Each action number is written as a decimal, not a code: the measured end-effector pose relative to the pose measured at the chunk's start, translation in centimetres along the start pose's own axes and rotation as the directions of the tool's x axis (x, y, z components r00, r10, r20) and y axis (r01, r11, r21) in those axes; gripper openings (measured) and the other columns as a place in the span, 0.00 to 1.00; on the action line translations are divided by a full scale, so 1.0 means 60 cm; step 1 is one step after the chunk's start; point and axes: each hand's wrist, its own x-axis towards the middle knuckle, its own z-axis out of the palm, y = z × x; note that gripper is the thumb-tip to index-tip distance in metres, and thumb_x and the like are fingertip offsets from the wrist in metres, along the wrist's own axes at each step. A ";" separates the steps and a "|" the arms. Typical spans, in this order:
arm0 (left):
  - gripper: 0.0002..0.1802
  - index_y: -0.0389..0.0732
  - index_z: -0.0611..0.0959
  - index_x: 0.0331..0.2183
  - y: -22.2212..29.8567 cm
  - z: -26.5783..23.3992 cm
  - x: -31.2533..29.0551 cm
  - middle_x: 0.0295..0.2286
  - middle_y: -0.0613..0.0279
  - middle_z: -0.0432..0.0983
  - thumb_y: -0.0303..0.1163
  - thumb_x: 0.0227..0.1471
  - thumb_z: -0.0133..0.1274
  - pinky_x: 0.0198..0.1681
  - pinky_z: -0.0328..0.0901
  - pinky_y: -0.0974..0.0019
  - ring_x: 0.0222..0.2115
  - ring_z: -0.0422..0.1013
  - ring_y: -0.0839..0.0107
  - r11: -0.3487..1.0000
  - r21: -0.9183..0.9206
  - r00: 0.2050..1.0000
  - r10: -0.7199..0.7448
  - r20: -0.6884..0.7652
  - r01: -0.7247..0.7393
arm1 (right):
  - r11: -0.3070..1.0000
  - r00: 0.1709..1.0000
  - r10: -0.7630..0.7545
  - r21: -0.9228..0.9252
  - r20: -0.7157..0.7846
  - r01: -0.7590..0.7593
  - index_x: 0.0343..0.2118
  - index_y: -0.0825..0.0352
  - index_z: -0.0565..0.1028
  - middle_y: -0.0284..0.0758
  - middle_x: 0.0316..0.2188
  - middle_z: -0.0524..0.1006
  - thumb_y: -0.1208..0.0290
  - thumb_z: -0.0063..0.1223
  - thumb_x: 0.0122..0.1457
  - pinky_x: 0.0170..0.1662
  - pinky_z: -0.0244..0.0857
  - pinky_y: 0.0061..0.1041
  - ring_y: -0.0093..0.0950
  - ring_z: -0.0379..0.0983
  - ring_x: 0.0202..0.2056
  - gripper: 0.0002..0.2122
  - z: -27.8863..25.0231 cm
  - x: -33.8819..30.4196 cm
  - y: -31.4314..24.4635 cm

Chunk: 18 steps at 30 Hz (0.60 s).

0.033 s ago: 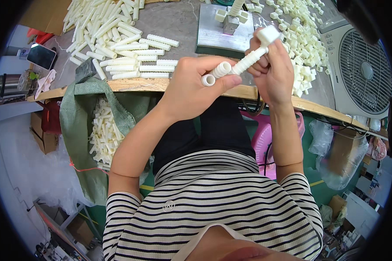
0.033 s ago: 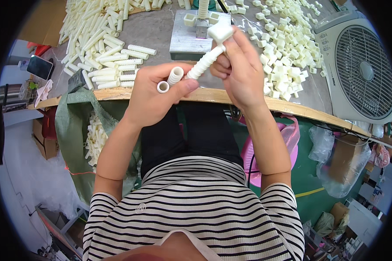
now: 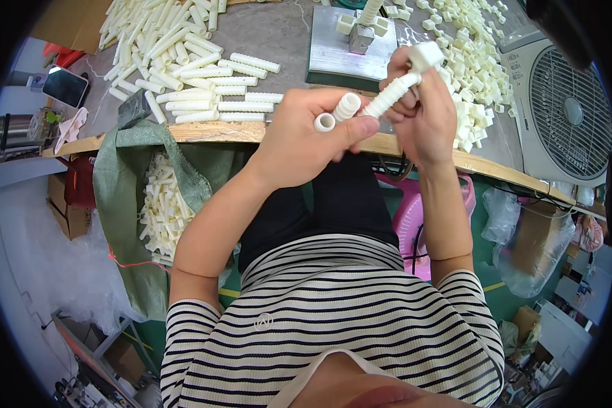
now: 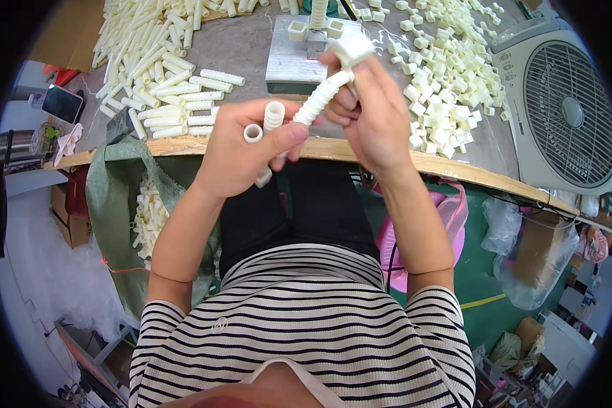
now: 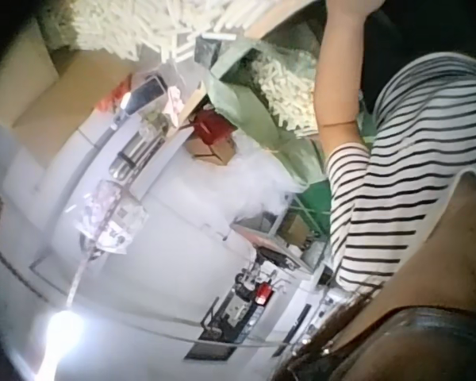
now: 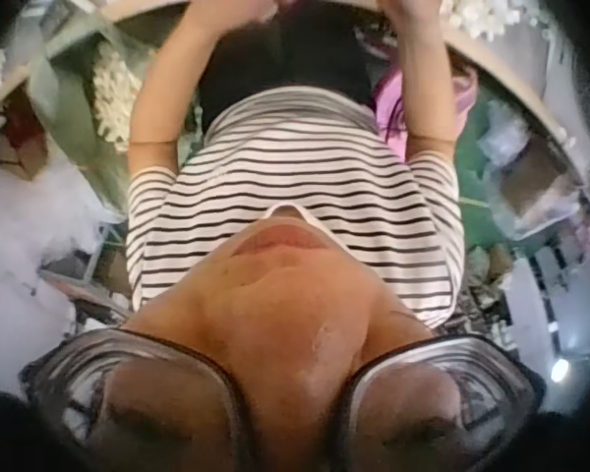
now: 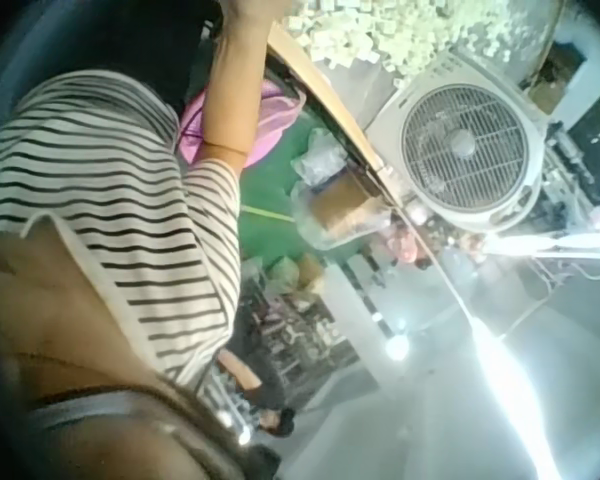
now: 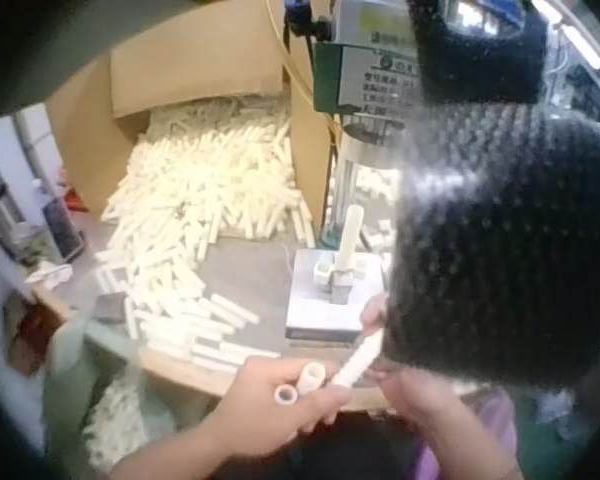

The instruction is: The person picks up a white plastic tube and a connector, fits them together by hand, and places the assembly into a press. After the machine presses the pieces, the person removes the joined component and drops it into a bag.

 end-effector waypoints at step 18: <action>0.09 0.35 0.81 0.26 0.047 -0.026 0.018 0.13 0.59 0.68 0.31 0.43 0.60 0.20 0.59 0.69 0.15 0.66 0.77 0.540 0.813 0.960 0.270 0.077 -0.217 | -0.111 0.633 -0.574 -0.815 0.519 0.568 0.47 0.64 0.74 0.39 0.40 0.71 0.76 0.51 0.49 0.49 0.58 0.28 0.29 0.67 0.41 0.19 -0.054 -0.015 -0.043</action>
